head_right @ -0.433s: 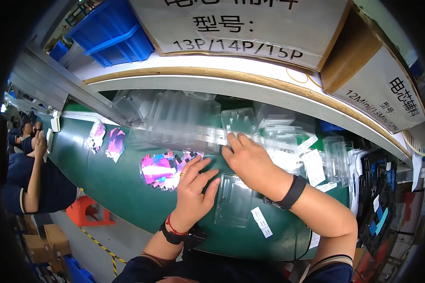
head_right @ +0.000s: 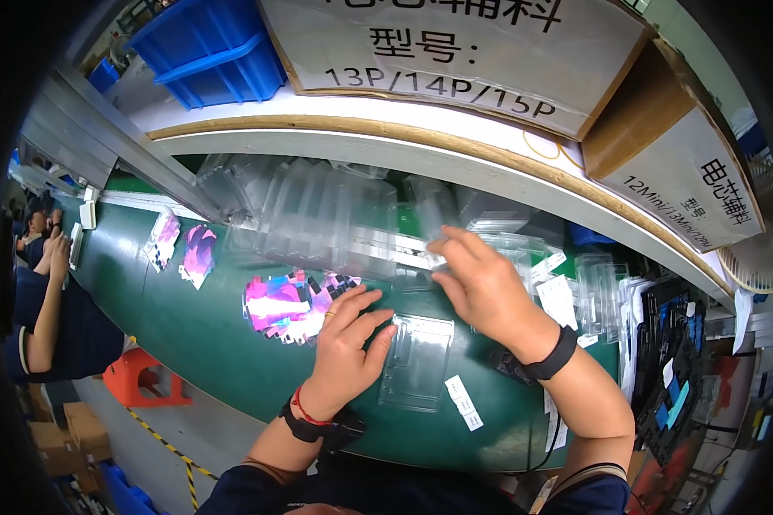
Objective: Sorting and assembling small electronic components into trays and bags on a production line.
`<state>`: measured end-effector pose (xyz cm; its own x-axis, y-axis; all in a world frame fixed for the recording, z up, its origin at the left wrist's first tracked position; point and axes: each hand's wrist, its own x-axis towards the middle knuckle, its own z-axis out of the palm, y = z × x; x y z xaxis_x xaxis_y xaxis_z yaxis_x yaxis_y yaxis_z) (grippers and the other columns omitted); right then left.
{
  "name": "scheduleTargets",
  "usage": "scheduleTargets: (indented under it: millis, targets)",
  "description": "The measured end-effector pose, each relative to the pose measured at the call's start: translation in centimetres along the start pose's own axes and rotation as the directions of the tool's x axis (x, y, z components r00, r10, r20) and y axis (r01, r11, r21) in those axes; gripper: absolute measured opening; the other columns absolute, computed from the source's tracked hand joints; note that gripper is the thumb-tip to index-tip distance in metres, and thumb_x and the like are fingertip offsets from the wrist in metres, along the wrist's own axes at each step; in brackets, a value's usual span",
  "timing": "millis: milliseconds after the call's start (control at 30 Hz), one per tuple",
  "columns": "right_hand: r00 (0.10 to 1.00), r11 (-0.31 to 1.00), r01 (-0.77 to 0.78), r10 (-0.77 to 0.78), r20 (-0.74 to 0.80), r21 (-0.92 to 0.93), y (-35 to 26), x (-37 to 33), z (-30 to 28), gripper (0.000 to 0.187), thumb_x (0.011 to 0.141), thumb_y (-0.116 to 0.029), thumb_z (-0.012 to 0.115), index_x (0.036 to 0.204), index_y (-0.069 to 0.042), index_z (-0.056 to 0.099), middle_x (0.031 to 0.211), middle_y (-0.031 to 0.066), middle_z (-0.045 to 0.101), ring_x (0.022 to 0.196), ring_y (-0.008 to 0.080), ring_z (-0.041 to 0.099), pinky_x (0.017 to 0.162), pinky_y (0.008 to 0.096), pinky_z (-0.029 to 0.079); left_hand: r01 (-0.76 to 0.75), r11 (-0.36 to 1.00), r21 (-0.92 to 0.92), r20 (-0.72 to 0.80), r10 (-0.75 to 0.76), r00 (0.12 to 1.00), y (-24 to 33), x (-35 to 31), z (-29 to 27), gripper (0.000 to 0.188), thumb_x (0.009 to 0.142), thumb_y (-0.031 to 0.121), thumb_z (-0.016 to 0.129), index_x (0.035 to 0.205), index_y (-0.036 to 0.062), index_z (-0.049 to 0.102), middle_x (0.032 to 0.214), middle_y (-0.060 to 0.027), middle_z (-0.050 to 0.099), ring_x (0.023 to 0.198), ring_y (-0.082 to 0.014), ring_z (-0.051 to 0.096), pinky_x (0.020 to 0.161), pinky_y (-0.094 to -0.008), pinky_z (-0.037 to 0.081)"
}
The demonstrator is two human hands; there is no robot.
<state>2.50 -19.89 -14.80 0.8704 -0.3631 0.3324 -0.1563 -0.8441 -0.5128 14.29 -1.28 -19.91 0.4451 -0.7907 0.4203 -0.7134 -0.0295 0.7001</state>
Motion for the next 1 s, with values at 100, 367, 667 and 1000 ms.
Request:
scheduleTargets:
  millis: [100,367,667,1000]
  targets:
    - [0.996,0.997,-0.066,0.069,-0.052,0.049,0.4,-0.1,-0.6,0.032,0.077,-0.001,0.071,0.108,-0.004,0.061,0.113,0.0190,0.060,0.104,0.0383,0.060,0.085,0.0393,0.053,0.000,1.000,0.007,0.023,0.000,1.000,0.0,0.0,0.2,0.021,0.078,0.008,0.072,0.097,0.0012,0.070,0.113,-0.0169,0.063,0.112,-0.0378,0.057,0.094,-0.0438,0.047]
    - [0.985,0.999,0.002,0.003,-0.172,0.033,1.5,0.3,-1.4,0.031,0.074,0.003,0.073,0.103,-0.002,0.062,0.103,0.0126,0.063,0.073,0.0200,0.056,0.065,0.0283,0.049,0.003,1.000,0.008,0.065,-0.004,0.998,-0.1,0.3,0.2,0.026,0.078,0.008,0.072,0.103,0.0013,0.069,0.114,-0.0172,0.063,0.113,-0.0376,0.056,0.095,-0.0440,0.046]
    - [0.990,0.998,0.021,-0.014,-0.139,0.053,1.3,-0.4,-1.2,0.030,0.075,0.001,0.072,0.103,-0.003,0.062,0.089,0.0122,0.057,0.079,0.0295,0.058,0.069,0.0366,0.049,0.008,1.000,0.015,0.089,-0.010,0.996,0.1,0.2,0.2,0.023,0.078,0.008,0.072,0.100,0.0001,0.070,0.114,-0.0173,0.063,0.113,-0.0378,0.056,0.095,-0.0436,0.046]
    - [0.989,0.986,0.119,-0.129,0.079,0.115,0.5,-0.8,0.2,0.031,0.073,0.001,0.072,0.103,-0.004,0.064,0.086,0.0111,0.054,0.081,0.0307,0.059,0.069,0.0382,0.050,-0.002,1.000,0.019,0.112,0.000,0.994,-0.1,0.2,0.3,0.030,0.079,0.009,0.071,0.107,0.0005,0.067,0.115,-0.0172,0.062,0.113,-0.0379,0.056,0.095,-0.0443,0.046]
